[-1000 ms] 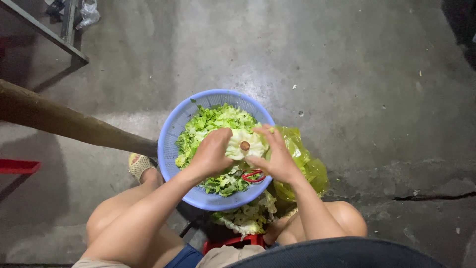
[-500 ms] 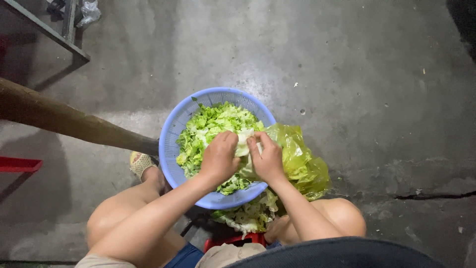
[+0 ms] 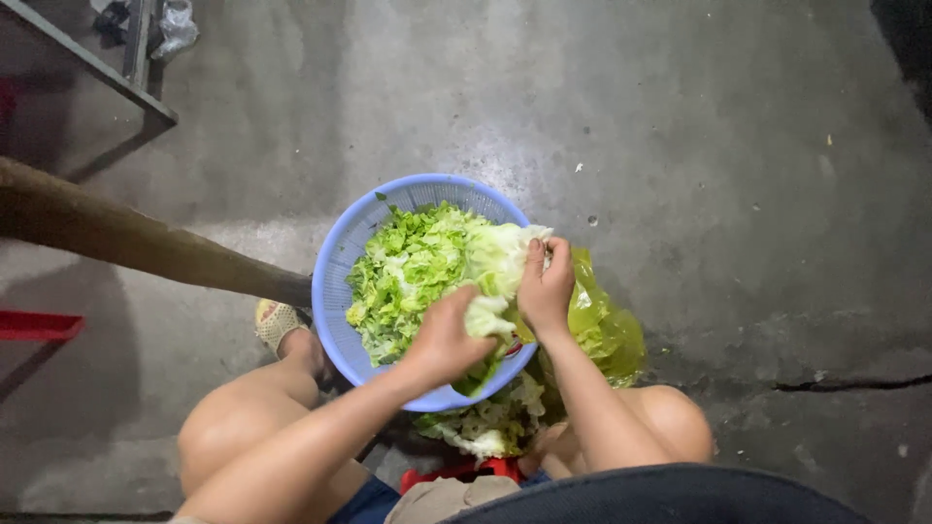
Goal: The person sits on a small red stool and uses red-handled scissors to cut cabbage leaves into a blue plastic basket. They repeatedly pick up cabbage heads from a yellow plastic bag, tear off leaves by hand, and cut them into smaller pieces.
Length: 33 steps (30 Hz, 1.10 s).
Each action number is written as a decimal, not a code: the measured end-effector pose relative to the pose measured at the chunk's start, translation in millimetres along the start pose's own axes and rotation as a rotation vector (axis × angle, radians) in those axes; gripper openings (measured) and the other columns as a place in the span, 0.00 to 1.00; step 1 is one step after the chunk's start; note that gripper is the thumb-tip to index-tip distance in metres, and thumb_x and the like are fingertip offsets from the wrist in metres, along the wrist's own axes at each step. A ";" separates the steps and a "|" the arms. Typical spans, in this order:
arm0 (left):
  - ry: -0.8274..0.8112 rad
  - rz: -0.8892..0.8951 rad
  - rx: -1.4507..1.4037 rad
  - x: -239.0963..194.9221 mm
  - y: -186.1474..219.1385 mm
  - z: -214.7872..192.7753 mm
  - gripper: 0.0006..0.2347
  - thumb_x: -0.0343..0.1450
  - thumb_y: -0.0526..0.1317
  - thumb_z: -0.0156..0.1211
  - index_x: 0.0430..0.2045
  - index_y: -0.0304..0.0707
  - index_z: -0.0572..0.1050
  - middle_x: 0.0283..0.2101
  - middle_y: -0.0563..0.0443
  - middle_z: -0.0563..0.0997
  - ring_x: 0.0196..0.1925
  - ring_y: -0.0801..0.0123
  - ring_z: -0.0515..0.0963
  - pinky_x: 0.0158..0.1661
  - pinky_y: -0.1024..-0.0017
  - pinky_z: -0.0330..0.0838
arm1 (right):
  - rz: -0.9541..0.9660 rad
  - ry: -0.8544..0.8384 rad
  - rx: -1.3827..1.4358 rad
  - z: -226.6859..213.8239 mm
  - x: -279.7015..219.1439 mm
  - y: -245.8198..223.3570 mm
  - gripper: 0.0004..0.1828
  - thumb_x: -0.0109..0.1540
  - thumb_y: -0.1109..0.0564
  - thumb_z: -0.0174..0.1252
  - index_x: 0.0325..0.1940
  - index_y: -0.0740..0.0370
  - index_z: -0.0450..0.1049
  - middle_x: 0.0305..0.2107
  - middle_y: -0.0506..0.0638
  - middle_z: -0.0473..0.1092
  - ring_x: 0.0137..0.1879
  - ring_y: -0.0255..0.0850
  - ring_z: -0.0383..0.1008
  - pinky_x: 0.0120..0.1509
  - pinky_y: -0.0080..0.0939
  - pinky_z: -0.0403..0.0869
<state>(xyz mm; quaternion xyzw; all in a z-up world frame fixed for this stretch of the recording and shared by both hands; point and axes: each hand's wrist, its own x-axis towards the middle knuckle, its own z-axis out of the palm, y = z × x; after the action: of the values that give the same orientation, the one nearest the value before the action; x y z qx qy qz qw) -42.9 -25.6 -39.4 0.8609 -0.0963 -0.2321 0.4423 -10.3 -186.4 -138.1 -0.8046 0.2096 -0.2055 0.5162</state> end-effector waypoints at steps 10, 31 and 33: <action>-0.019 0.234 -0.023 23.9 -8.4 -11.8 0.47 0.49 0.25 0.70 0.68 0.22 0.55 0.64 0.23 0.53 0.67 0.17 0.58 0.65 0.36 0.62 | 0.183 -0.062 0.389 8.2 -29.4 -29.6 0.13 0.71 0.45 0.52 0.47 0.56 0.65 0.28 0.40 0.62 0.34 0.30 0.67 0.39 0.30 0.68; 0.595 0.684 0.415 83.2 -97.7 41.4 0.18 0.51 0.32 0.69 0.32 0.37 0.69 0.32 0.46 0.68 0.34 0.50 0.73 0.38 0.56 0.71 | 0.656 0.112 0.989 3.8 -7.0 -64.9 0.18 0.70 0.49 0.56 0.49 0.69 0.71 0.40 0.60 0.77 0.42 0.45 0.80 0.49 0.46 0.80; 0.451 0.642 0.062 85.0 -90.8 31.8 0.23 0.52 0.38 0.78 0.33 0.36 0.69 0.45 0.43 0.69 0.41 0.44 0.76 0.42 0.52 0.73 | 0.706 0.059 1.054 1.3 -4.9 -66.7 0.18 0.70 0.49 0.54 0.51 0.70 0.72 0.45 0.63 0.77 0.49 0.51 0.80 0.55 0.53 0.80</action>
<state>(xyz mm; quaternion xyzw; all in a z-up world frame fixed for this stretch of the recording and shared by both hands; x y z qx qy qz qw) 12.3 -26.4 -155.4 0.8293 -0.2681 0.1163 0.4763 -5.3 -157.4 -78.0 -0.3190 0.3471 -0.1207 0.8736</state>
